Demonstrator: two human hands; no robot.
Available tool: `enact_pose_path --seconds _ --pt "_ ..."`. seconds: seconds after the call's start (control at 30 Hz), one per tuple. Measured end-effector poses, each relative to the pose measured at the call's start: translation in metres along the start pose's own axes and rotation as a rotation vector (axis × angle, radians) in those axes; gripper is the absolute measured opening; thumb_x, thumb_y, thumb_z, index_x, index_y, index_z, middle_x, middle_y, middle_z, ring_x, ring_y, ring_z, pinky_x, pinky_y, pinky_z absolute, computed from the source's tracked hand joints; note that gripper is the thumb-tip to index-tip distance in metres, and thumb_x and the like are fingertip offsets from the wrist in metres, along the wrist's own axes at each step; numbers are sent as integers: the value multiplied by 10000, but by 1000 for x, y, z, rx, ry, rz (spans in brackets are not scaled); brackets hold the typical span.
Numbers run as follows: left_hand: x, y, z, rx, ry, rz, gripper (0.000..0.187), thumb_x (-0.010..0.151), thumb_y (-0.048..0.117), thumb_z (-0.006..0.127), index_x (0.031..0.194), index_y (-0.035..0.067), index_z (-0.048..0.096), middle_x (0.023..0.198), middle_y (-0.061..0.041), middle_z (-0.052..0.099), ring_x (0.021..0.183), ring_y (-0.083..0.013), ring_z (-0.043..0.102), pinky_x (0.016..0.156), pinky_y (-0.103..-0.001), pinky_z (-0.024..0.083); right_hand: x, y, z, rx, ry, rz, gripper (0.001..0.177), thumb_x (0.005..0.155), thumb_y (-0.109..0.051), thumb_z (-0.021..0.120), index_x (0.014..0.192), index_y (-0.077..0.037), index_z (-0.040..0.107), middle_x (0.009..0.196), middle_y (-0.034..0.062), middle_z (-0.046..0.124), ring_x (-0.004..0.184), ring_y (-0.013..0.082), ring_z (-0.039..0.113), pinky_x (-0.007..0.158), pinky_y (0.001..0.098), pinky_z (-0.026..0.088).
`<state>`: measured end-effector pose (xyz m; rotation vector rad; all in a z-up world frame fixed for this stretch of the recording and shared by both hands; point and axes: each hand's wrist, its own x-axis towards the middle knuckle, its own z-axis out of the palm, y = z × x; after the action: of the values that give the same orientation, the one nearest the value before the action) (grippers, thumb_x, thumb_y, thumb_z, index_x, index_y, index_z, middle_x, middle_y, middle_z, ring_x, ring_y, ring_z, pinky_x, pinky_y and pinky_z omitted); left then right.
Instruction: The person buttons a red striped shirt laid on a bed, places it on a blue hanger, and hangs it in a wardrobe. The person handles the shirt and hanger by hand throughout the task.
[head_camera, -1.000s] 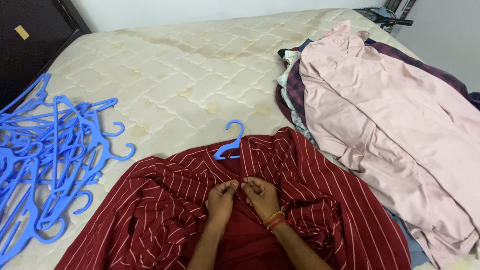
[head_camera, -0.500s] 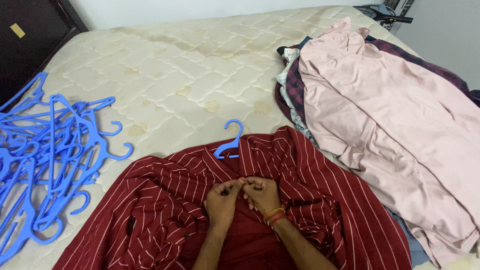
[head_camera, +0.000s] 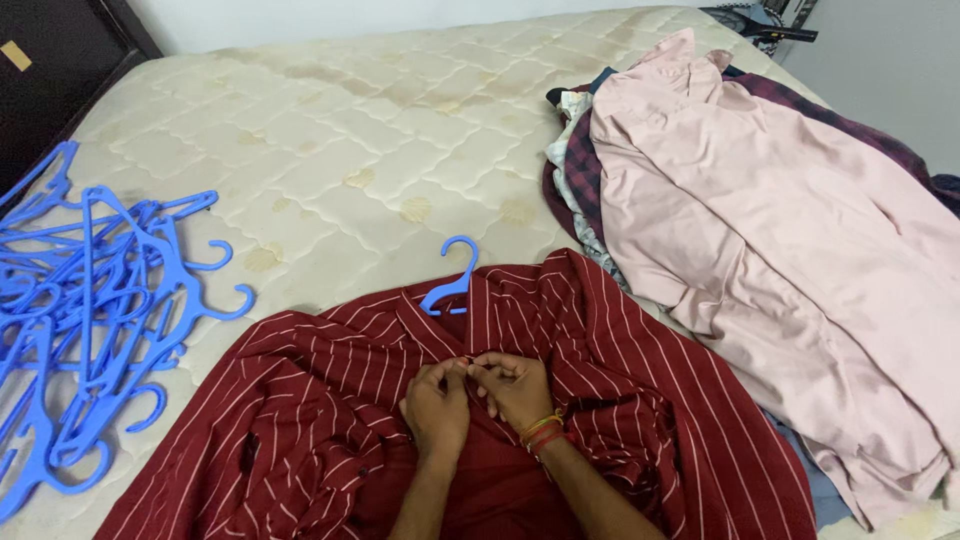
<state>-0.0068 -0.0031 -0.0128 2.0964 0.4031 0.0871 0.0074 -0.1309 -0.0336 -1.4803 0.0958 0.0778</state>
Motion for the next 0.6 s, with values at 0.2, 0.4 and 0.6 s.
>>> enact_pose_path --seconds 0.2,0.4,0.6 --pt "3 1 -1 9 -54 -10 302 1011 327 561 1069 149 798 1020 22 729 1089 -146 568 1105 -382 264 2 3 -1 -28 -3 23 175 975 -132 649 1046 -12 755 647 32 681 405 67 540 349 212 390" --pt "-2 1 1 185 22 174 280 999 318 561 1085 141 760 1019 13 717 1004 -176 610 1016 -393 348 4 10 -2 -3 -40 -8 151 1007 -128 583 1024 -10 675 638 21 628 401 73 507 357 228 379" --pt "15 15 -7 194 32 382 256 1016 259 538 1066 80 715 959 -61 655 804 -166 618 699 -331 471 4 12 -2 86 -16 -59 174 1023 -194 569 1083 -40 627 621 30 606 381 82 473 347 238 361"
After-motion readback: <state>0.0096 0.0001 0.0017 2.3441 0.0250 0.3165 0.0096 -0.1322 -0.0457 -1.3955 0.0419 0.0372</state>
